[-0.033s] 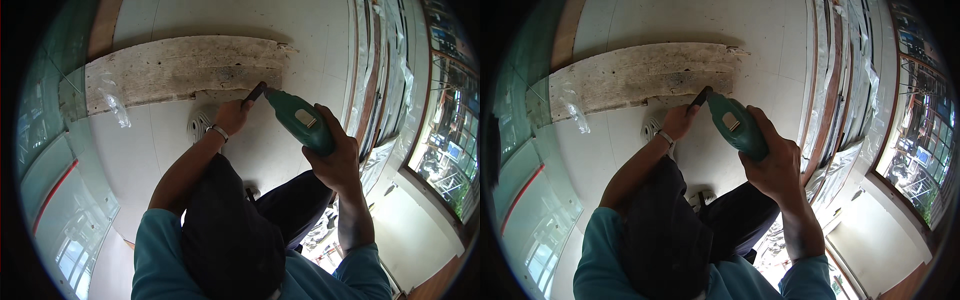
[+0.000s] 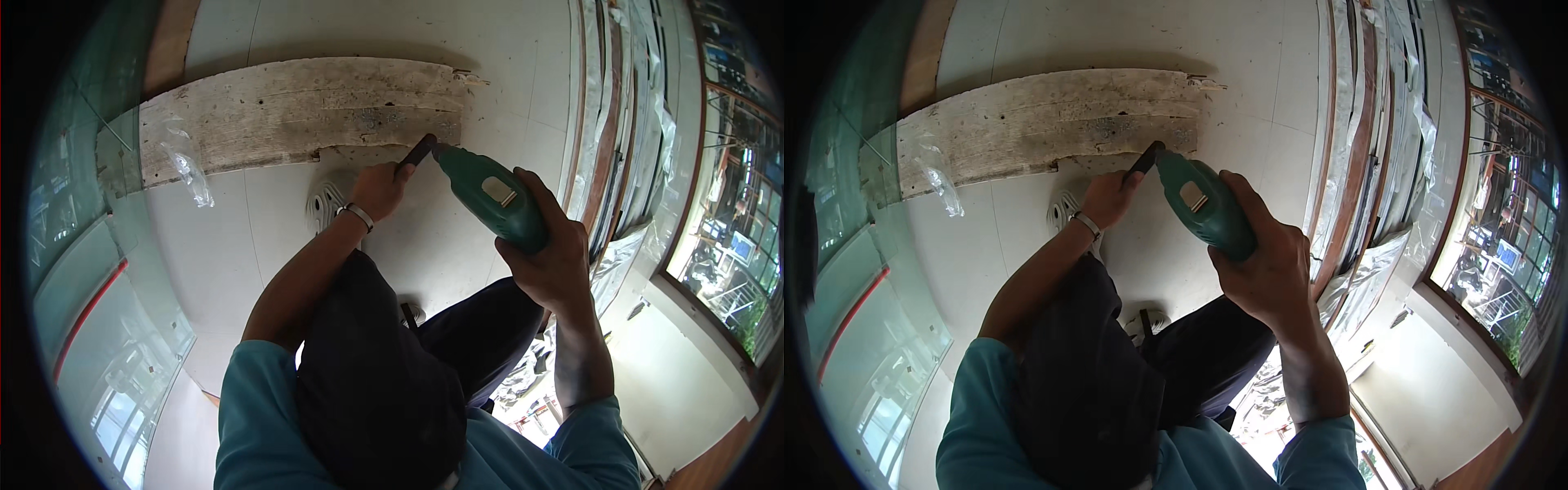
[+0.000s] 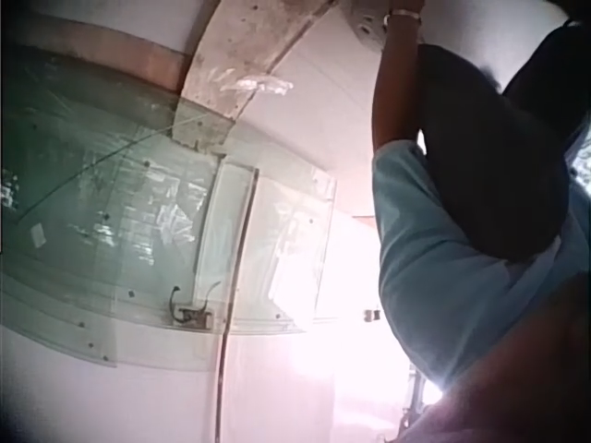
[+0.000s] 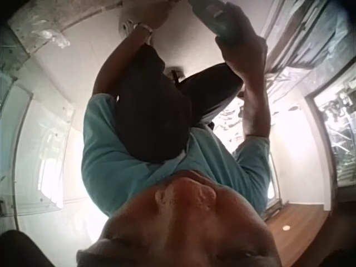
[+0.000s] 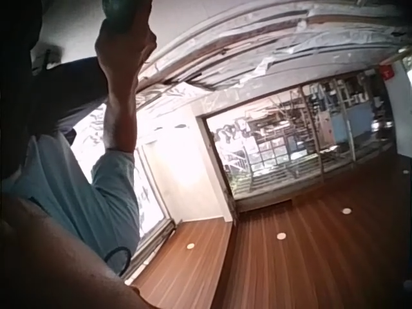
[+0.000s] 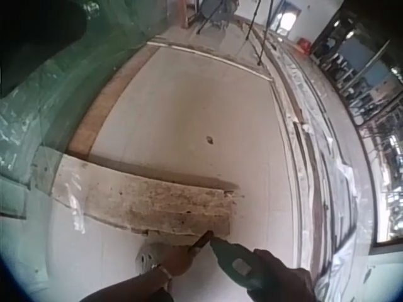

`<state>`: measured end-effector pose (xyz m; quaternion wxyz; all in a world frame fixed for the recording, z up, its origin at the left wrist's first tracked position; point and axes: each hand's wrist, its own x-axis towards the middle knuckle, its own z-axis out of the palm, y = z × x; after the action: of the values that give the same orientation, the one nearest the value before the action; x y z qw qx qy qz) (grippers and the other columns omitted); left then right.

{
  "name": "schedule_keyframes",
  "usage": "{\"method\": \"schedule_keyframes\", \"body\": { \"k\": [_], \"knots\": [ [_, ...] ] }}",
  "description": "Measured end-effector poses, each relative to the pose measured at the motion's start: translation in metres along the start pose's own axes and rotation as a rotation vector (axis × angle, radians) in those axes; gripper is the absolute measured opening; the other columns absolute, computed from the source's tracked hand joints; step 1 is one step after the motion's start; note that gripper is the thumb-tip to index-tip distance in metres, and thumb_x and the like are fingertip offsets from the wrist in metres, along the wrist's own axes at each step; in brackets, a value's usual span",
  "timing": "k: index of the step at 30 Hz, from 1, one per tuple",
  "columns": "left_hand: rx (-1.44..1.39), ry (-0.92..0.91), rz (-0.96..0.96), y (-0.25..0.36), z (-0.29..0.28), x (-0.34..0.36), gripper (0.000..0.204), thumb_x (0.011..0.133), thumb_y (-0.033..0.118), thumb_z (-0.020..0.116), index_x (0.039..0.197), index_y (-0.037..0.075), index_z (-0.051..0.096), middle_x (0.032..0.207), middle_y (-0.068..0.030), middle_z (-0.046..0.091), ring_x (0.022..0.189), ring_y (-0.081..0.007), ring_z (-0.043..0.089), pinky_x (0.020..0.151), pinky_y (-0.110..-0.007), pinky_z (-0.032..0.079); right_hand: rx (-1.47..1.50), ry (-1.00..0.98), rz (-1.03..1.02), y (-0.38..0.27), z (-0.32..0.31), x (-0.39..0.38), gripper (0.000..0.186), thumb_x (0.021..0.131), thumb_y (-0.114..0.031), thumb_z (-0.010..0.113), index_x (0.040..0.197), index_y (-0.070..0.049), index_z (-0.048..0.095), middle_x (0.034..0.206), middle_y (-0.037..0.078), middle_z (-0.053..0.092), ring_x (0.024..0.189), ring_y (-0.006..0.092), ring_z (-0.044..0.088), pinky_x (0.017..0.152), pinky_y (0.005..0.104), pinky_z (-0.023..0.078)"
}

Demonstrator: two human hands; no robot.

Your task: Installing a handle and lock mechanism onto an aluminum sliding door frame.

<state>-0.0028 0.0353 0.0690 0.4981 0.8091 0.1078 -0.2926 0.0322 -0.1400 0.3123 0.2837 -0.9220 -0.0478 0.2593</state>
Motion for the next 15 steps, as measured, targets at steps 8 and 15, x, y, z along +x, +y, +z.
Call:
{"method": "schedule_keyframes", "body": {
  "k": [8,15],
  "knots": [
    [0.048,0.017,0.071,0.004,0.001,-0.004,0.052,0.097,0.043,0.044,0.079,-0.001,0.064,0.070,-0.0230,0.063,0.072,-0.0415,0.063,0.069,-0.050,0.046,0.070,0.056,-0.088,0.017,-0.005,0.004,0.070,0.069,-0.002,0.068,0.135,-0.010,0.047,0.102,0.018,0.069,0.093,0.0316,0.070,0.084,0.0370,0.054],
    [0.065,0.005,0.040,0.006,0.001,-0.003,0.052,0.097,0.043,0.044,0.079,-0.002,0.064,0.070,-0.0236,0.063,0.073,-0.0424,0.063,0.070,-0.051,0.046,0.140,0.123,-0.017,0.024,0.006,-0.008,0.071,0.069,-0.003,0.068,0.136,-0.008,0.045,0.112,0.019,0.066,0.103,0.0304,0.066,0.091,0.0384,0.051]
  ]
}}
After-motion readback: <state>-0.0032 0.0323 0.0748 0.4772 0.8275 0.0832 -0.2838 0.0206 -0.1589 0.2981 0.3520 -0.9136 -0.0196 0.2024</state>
